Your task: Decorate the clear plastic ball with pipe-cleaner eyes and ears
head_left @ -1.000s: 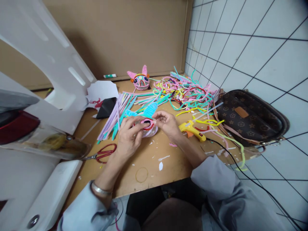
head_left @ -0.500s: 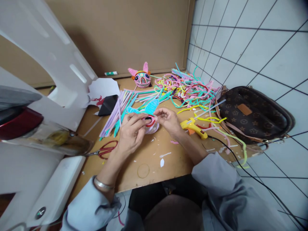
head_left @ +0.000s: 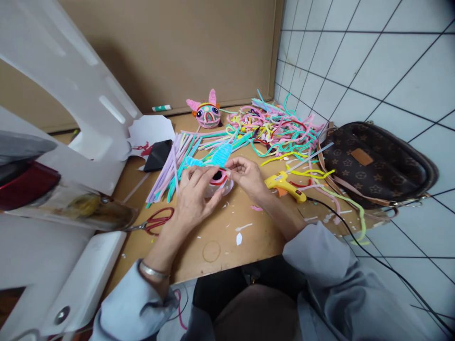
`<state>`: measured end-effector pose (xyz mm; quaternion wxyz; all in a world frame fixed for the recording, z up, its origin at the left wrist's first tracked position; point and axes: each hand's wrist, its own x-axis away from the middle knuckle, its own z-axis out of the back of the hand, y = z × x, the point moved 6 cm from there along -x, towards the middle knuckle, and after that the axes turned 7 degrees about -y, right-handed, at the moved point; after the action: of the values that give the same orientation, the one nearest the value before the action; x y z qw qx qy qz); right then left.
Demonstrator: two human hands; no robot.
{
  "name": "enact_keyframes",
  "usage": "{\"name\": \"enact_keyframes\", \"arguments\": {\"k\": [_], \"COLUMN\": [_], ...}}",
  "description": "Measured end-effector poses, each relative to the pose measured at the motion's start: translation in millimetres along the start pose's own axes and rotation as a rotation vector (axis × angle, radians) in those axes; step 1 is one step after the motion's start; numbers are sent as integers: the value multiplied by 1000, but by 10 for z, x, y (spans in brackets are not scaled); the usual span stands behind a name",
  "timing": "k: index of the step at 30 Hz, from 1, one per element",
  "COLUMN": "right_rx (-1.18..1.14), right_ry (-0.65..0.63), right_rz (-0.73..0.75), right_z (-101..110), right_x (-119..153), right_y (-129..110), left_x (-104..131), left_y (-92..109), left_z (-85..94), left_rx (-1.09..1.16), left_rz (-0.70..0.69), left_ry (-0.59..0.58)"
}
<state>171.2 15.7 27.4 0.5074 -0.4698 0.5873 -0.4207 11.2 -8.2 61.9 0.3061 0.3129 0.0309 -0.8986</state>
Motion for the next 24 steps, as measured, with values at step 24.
{"name": "enact_keyframes", "arguments": {"k": [24], "right_rx": [-80], "right_ry": [-11], "right_rz": [-47], "right_z": [-68], "right_x": [46], "right_y": [-24], "left_x": [-27], "left_y": [-10], "left_z": [-18], "left_rx": [23], "left_rz": [20], "left_ry": [-21]}}
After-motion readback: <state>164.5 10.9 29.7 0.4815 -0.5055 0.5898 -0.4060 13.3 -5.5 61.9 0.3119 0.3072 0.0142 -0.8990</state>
